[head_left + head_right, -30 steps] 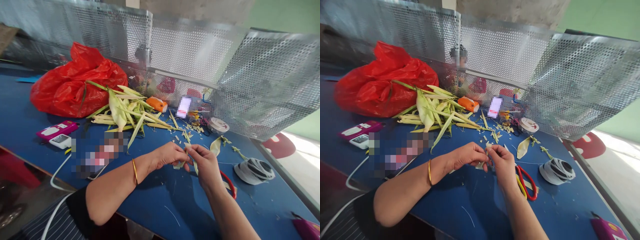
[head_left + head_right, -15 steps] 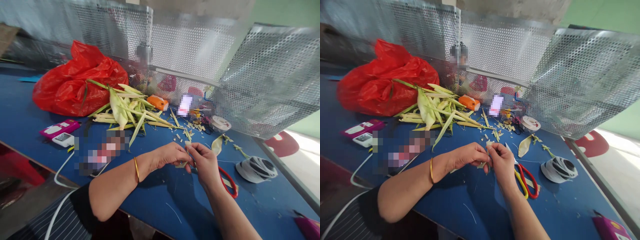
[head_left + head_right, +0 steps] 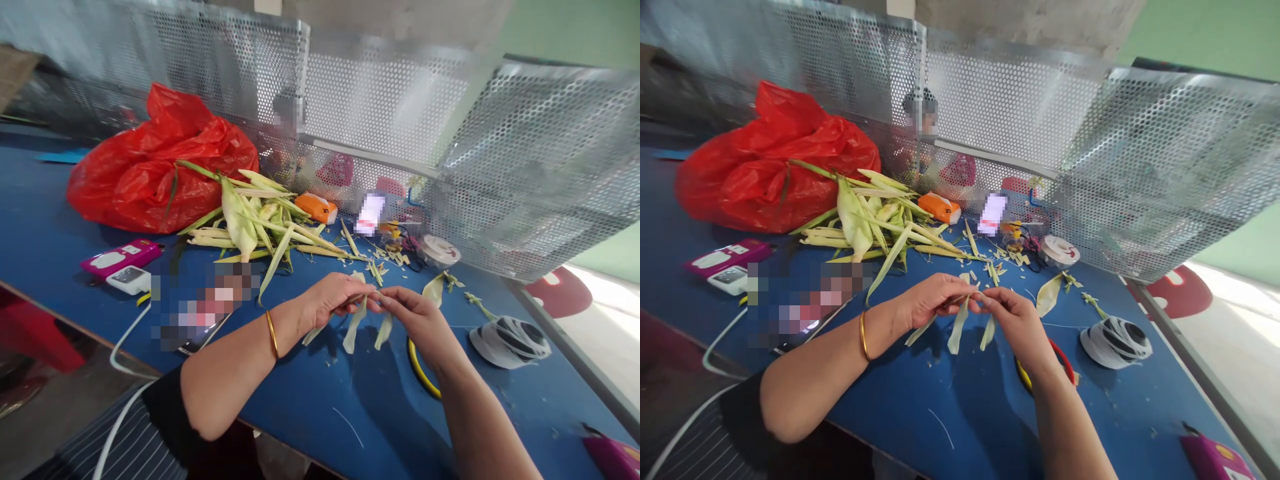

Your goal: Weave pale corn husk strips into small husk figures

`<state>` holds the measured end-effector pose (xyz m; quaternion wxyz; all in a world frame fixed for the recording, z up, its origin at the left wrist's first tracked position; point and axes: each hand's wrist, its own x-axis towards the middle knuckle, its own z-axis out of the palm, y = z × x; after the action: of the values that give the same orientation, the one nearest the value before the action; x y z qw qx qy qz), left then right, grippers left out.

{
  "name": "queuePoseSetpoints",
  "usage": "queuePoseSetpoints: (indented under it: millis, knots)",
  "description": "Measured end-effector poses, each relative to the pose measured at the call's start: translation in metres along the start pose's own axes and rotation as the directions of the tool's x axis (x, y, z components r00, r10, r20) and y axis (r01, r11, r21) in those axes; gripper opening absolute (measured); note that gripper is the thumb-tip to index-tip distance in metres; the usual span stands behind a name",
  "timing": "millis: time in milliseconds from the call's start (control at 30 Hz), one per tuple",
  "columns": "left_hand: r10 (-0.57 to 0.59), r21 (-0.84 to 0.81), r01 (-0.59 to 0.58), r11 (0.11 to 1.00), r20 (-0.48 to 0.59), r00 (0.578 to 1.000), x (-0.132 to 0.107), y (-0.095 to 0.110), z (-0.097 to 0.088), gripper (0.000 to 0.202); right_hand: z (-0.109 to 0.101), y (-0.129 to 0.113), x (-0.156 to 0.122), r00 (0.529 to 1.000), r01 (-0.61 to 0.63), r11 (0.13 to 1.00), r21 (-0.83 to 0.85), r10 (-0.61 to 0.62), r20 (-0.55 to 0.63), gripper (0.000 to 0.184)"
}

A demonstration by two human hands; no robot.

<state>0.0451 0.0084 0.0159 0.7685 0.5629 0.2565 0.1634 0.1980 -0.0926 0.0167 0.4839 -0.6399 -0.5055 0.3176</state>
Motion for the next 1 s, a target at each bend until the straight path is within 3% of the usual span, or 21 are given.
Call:
queuePoseSetpoints:
  millis: [200,367,433,500,567,633,733,800,867,1000]
  knots:
    - [-0.041,0.084,0.041,0.996,-0.006,0.999,-0.003,0.002,0.006,0.017,-0.001,0.009,0.000,0.965,0.118,0.957,-0.264,-0.174,-0.199,0.024]
    - [-0.074,0.001,0.074,0.997,-0.029,0.997,-0.002,0.000,0.007,0.018,0.005,0.012,-0.002,0.905,0.125,0.872,-0.474,-0.296,-0.305,0.024]
    - [-0.081,-0.081,0.080,0.994,-0.004,0.997,0.000,-0.001,0.006,0.023,0.007,0.010,-0.003,0.850,0.157,0.810,-0.565,-0.403,-0.341,0.025]
    - [-0.074,-0.197,0.081,0.977,0.039,0.996,0.002,-0.001,0.005,0.026,0.008,0.006,-0.007,0.763,0.197,0.749,-0.632,-0.522,-0.381,0.024]
    - [-0.038,-0.303,0.054,0.951,0.058,0.998,0.003,-0.001,0.005,0.023,0.011,0.000,-0.011,0.712,0.233,0.740,-0.631,-0.572,-0.408,0.022]
    - [0.024,-0.370,-0.008,0.929,0.038,0.999,0.003,-0.001,0.006,0.018,0.015,-0.005,-0.016,0.754,0.259,0.787,-0.561,-0.527,-0.392,0.025]
    - [0.104,-0.430,-0.104,0.897,-0.024,0.994,0.003,-0.001,0.010,0.012,0.025,-0.005,-0.018,0.897,0.210,0.877,-0.431,-0.348,-0.272,0.027]
    - [0.125,-0.458,-0.138,0.878,-0.057,0.990,0.003,-0.002,0.013,0.013,0.032,-0.003,-0.018,0.954,0.136,0.928,-0.346,-0.218,-0.208,0.031]
    - [0.129,-0.480,-0.145,0.865,-0.067,0.989,0.003,-0.004,0.016,0.015,0.039,0.001,-0.017,0.973,0.075,0.960,-0.269,-0.129,-0.190,0.034]
    - [0.120,-0.518,-0.137,0.844,-0.066,0.991,0.003,-0.009,0.021,0.012,0.049,0.007,-0.015,0.972,0.028,0.986,-0.164,-0.065,-0.226,0.035]
